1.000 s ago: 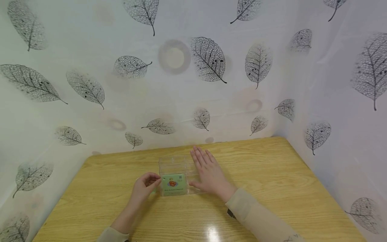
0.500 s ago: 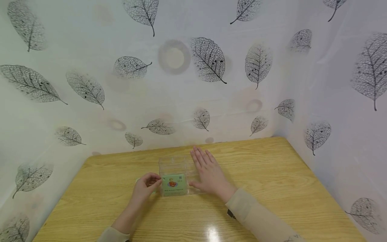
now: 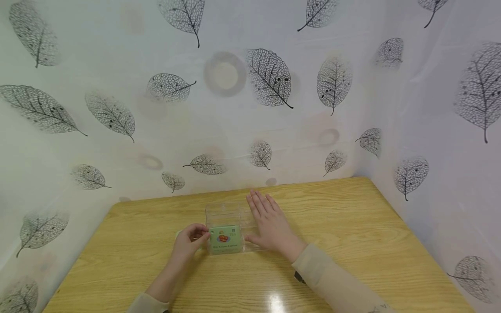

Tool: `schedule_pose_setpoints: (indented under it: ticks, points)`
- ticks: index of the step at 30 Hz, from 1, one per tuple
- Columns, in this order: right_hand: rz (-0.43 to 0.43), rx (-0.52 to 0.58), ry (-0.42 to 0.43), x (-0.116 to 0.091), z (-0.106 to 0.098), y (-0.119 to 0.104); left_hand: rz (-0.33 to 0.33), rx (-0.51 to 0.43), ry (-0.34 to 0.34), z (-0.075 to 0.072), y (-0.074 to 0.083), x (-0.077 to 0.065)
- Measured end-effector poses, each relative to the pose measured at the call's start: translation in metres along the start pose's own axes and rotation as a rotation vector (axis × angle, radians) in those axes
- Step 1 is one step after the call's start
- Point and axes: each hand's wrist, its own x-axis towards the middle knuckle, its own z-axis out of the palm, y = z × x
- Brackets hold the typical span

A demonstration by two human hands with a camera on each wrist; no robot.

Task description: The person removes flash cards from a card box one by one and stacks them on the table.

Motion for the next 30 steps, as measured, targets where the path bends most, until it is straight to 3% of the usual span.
schedule_pose_setpoints:
  ticks: [11,30]
  points:
    - [0.002,0.000,0.000,0.0000,0.0006,0.0000,0.015,0.035,0.001,0.0012,-0.0015,0.0016]
    - [0.006,0.006,-0.024,0.0006,0.0008,0.0001,0.013,0.006,0.014,0.0020,-0.0010,0.0007]
